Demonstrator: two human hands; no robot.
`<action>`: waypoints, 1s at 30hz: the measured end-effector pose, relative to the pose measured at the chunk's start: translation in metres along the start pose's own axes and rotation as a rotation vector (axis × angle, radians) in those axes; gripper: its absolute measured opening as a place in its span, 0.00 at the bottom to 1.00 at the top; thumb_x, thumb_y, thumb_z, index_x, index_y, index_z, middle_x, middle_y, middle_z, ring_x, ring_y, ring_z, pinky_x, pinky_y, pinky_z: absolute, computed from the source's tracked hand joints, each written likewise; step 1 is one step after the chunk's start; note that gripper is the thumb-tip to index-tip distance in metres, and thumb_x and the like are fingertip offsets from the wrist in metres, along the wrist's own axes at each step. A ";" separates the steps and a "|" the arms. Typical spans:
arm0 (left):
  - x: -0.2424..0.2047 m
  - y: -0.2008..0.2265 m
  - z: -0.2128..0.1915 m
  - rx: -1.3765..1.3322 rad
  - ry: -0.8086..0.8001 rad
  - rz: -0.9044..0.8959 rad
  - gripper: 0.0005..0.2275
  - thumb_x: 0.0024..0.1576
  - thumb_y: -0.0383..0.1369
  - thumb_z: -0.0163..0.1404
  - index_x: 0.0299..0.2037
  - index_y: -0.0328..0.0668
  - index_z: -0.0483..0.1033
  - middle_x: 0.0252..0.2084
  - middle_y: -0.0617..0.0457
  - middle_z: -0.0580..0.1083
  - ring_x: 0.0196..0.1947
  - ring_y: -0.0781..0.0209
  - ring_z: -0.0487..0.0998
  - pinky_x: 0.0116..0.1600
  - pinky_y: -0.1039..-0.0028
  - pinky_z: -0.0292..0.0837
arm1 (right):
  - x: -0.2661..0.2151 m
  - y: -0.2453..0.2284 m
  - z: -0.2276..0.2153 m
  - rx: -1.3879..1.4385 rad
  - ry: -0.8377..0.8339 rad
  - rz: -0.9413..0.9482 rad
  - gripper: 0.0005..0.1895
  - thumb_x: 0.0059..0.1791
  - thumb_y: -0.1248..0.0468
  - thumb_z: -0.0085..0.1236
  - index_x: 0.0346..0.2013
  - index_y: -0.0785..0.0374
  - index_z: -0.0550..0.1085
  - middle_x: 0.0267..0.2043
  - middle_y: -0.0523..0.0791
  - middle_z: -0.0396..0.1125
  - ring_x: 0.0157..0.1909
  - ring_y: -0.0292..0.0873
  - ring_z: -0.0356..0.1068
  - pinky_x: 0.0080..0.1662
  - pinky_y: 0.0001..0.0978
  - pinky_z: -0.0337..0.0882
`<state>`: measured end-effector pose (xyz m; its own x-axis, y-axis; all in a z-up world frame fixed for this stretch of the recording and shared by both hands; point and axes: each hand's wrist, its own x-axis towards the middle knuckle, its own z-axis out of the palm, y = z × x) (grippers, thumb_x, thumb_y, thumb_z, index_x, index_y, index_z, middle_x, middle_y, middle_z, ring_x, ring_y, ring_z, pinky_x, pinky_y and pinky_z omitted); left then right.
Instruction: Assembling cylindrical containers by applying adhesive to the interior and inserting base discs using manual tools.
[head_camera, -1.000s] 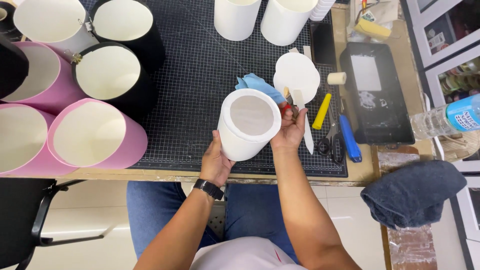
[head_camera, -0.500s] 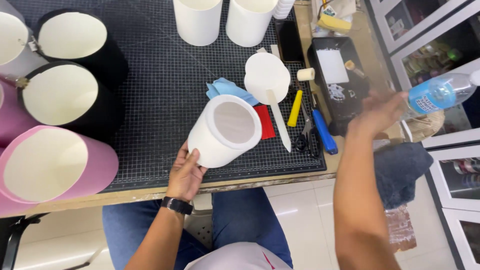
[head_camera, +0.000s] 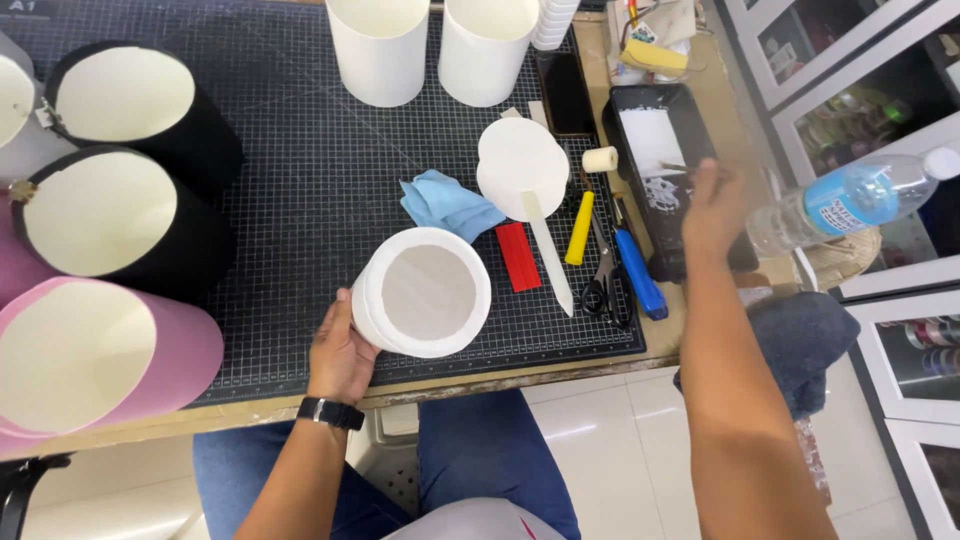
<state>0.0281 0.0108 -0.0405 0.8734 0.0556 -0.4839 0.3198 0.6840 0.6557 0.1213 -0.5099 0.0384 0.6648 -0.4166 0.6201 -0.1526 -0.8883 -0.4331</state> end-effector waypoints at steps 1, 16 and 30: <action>0.004 -0.003 -0.002 -0.002 0.009 -0.001 0.11 0.68 0.44 0.47 0.42 0.50 0.76 0.45 0.49 0.81 0.45 0.51 0.84 0.50 0.53 0.83 | -0.006 0.007 -0.003 0.001 -0.008 -0.002 0.27 0.66 0.44 0.41 0.45 0.66 0.73 0.37 0.51 0.77 0.45 0.58 0.77 0.50 0.53 0.70; 0.024 -0.011 0.012 -0.066 0.250 0.145 0.07 0.54 0.34 0.63 0.36 0.41 0.83 0.30 0.42 0.81 0.28 0.58 0.84 0.35 0.70 0.85 | -0.064 -0.095 -0.101 0.593 0.097 -0.031 0.12 0.66 0.58 0.44 0.45 0.62 0.68 0.30 0.50 0.72 0.28 0.44 0.70 0.38 0.31 0.71; 0.007 -0.001 0.025 -0.078 0.238 0.197 0.07 0.53 0.33 0.63 0.32 0.39 0.82 0.28 0.42 0.81 0.26 0.58 0.84 0.34 0.71 0.84 | -0.140 -0.253 -0.155 0.994 -0.337 -0.628 0.11 0.50 0.65 0.52 0.29 0.69 0.78 0.23 0.47 0.72 0.20 0.43 0.69 0.26 0.35 0.74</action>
<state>0.0427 -0.0071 -0.0300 0.8025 0.3547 -0.4798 0.1155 0.6965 0.7082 -0.0466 -0.2573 0.1627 0.6007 0.2333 0.7647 0.7898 -0.3213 -0.5224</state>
